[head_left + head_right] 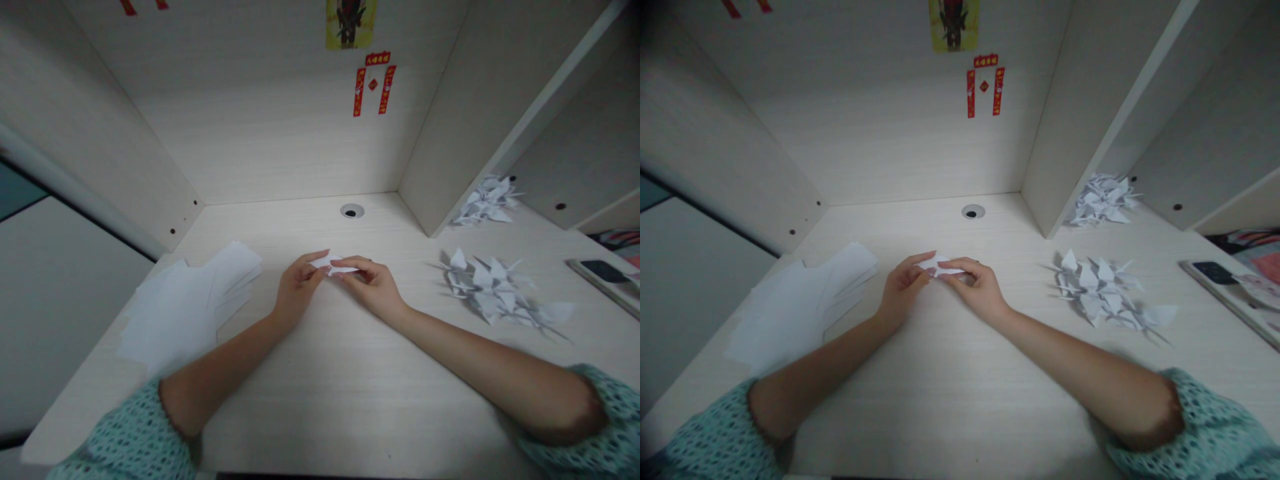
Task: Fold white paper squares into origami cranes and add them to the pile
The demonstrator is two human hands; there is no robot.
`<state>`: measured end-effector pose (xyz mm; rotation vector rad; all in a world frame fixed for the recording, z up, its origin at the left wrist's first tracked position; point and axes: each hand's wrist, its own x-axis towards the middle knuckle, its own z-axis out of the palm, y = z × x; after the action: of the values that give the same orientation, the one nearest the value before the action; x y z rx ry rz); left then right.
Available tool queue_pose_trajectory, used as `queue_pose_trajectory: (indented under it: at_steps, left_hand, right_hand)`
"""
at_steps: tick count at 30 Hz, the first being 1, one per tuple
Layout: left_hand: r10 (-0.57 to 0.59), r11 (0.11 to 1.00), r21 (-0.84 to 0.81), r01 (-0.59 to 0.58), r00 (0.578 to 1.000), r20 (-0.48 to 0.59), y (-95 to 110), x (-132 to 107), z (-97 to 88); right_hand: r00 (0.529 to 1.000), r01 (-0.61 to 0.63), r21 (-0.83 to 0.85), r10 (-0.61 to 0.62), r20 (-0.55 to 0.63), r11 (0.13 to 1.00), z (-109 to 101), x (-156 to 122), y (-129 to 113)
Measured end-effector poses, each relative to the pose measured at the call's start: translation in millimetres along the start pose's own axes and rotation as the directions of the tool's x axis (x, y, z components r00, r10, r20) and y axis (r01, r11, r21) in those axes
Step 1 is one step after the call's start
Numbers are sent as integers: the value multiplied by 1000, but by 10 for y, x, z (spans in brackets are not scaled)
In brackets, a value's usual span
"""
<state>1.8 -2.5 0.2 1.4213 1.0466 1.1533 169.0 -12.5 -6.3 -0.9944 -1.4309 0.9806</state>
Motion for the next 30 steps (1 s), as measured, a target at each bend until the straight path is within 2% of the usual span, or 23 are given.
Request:
queue_pose_trajectory:
  at_steps: [5,11,16,25,30]
  left_hand:
    - [3,997,83,-5,1000,23,-38,4,0]
    - [-10,993,121,15,999,-49,-12,-13,17]
    - [-18,994,104,23,998,-52,17,-18,23]
    - [-20,998,61,21,1000,-20,-53,8,1]
    - [-98,995,14,98,995,9,-10,-4,7]
  right_hand:
    - [999,-50,64,51,-18,997,-10,20,36]
    - [997,-68,73,69,-16,995,-14,18,50]
    - [996,-79,87,81,-21,993,-14,16,42]
    - [991,-126,151,130,-15,980,-9,22,50]
    - [991,-122,144,129,-38,982,-3,18,47]
